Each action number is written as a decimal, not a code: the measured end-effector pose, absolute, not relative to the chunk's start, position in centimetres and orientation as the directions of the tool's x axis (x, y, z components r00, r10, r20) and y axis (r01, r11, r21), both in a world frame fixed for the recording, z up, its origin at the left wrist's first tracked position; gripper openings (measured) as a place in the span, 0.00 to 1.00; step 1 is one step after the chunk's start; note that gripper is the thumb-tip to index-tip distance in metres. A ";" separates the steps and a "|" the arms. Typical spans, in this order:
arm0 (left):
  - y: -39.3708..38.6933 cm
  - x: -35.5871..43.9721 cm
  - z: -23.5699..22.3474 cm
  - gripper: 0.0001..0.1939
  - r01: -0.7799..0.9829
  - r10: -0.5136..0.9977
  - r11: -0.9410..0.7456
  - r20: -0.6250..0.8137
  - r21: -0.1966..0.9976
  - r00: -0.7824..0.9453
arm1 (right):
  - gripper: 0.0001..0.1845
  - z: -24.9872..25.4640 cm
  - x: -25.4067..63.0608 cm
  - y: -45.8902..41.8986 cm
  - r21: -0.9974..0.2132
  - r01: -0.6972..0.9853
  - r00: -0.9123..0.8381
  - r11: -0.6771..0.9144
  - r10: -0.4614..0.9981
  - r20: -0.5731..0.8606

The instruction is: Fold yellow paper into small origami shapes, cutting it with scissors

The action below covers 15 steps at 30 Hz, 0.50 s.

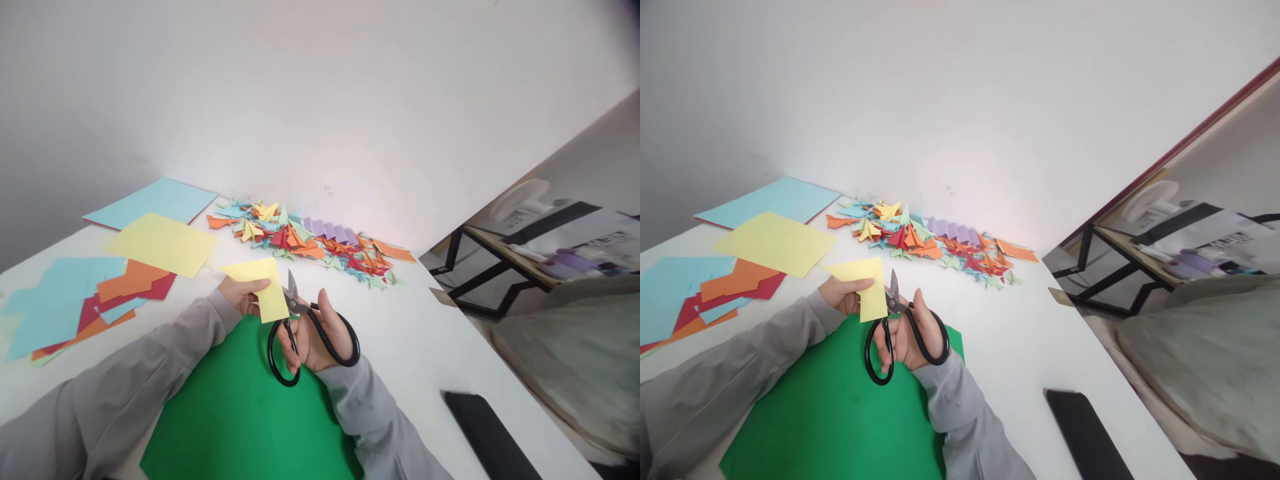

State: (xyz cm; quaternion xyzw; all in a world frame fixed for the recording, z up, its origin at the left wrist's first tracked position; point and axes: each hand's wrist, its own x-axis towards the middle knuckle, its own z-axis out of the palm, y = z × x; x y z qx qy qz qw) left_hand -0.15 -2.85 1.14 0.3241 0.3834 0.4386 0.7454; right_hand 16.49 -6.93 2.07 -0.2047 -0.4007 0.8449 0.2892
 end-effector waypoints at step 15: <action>-3.2 0.0 1.5 0.14 -0.420 0.874 0.459 -0.313 0.783 0.372 | 0.41 2.1 16.8 -6.8 -0.799 -0.269 -0.767 -0.537 0.622 -0.160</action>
